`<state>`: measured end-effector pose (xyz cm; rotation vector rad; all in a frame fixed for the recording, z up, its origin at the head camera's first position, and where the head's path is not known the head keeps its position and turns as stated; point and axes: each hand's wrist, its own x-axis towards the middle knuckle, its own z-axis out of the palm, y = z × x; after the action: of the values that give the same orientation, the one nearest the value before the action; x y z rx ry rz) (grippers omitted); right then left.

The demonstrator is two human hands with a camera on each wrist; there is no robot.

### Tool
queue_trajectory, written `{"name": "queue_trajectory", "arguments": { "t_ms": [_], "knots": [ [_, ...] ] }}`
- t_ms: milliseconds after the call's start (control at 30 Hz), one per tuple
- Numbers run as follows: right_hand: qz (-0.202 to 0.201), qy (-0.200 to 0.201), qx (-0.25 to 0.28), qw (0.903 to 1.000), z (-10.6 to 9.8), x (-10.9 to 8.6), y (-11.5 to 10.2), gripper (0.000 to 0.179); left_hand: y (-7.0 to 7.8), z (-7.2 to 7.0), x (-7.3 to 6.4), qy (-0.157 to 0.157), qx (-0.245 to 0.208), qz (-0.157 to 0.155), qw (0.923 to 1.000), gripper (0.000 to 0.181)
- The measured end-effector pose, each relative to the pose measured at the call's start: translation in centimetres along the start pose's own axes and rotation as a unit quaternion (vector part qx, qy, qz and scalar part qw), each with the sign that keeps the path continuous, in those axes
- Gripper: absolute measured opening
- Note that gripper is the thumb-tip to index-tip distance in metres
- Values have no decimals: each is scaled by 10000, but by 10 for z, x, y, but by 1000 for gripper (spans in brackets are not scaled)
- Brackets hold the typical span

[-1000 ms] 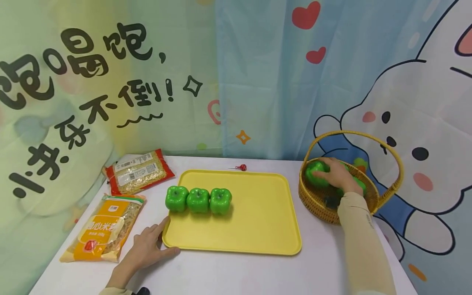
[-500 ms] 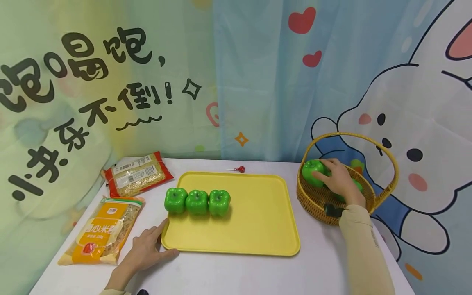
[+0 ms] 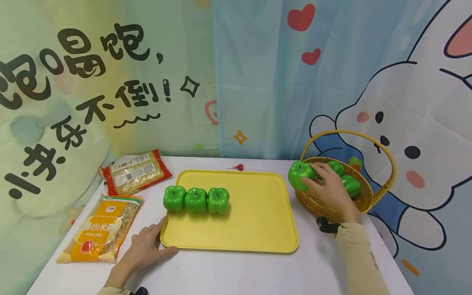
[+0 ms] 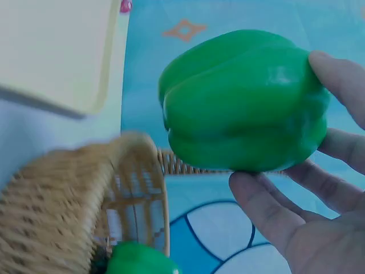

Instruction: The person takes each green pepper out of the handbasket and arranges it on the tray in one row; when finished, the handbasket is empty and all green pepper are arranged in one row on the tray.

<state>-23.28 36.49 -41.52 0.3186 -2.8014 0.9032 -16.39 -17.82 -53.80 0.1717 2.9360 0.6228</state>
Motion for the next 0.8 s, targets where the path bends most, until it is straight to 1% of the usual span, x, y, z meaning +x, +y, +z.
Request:
{"name": "queue_trajectory", "arguments": {
  "t_ms": [167,367,567,700,800],
  "knots": [
    [-212,-73,295,9993,17,-5,-11,60,0,1,1,-10,4,-19,10000,110],
    [-287,-219,525,9980,43,-6,-22,55,-2,1,1,-42,32,-23,10000,110],
    [-464,-561,933,9930,72,-3,-27,51,-4,2,2,-34,19,-34,10000,110],
    [-472,-752,972,9913,92,-1,-28,54,-4,3,2,-61,19,-47,10000,110],
    [-595,-870,1053,9888,105,1,-30,54,-4,2,2,-26,25,-22,10000,110]
  ]
}}
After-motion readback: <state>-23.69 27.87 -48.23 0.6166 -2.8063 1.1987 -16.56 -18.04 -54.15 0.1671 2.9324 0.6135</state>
